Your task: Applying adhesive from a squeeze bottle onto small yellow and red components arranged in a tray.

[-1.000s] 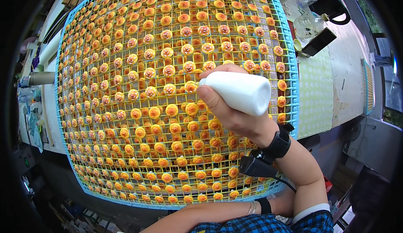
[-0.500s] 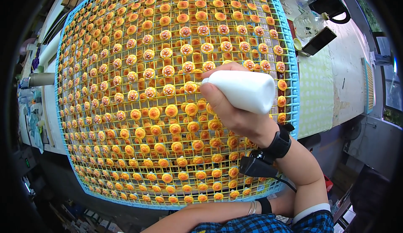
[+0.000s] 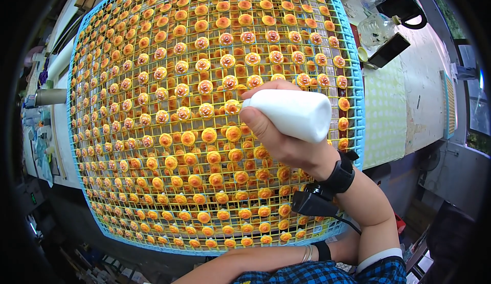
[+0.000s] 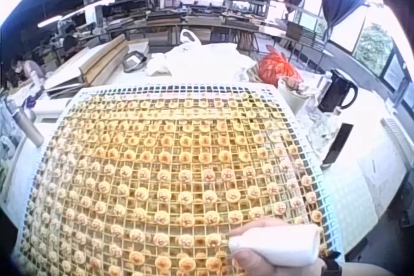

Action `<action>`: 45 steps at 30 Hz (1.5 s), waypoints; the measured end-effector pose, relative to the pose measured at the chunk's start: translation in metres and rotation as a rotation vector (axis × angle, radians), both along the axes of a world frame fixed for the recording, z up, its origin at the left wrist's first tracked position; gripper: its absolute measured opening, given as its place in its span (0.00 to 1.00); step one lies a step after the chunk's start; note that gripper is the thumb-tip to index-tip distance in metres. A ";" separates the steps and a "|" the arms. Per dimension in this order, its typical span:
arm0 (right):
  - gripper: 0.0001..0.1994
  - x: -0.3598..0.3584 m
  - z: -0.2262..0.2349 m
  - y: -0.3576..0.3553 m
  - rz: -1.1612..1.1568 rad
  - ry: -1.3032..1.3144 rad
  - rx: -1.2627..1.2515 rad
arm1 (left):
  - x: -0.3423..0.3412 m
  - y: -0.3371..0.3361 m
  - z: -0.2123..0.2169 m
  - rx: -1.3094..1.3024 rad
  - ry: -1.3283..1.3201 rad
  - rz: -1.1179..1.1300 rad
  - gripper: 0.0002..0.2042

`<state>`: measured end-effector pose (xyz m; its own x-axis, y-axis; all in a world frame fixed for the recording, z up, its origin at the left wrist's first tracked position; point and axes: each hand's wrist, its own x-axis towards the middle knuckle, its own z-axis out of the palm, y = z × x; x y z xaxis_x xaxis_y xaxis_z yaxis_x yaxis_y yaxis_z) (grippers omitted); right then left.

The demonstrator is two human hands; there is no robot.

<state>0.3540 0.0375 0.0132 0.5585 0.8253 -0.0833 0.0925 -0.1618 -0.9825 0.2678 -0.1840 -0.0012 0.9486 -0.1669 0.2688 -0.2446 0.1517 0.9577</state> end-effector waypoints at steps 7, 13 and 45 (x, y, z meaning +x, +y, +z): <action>0.06 0.001 0.000 -0.001 -0.020 -0.019 0.017 | 0.000 0.005 0.001 -0.025 0.054 -0.041 0.07; 0.06 0.001 0.002 -0.002 -0.008 -0.001 0.018 | 0.000 0.015 0.006 -0.072 0.087 -0.050 0.06; 0.04 -0.002 0.003 0.000 -0.083 0.039 0.030 | 0.001 0.016 0.006 0.024 0.033 -0.132 0.08</action>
<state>0.3515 0.0376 0.0157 0.6222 0.7785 -0.0825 0.0415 -0.1381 -0.9896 0.2691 -0.1676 0.0045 0.9261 -0.2969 0.2326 -0.1927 0.1576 0.9685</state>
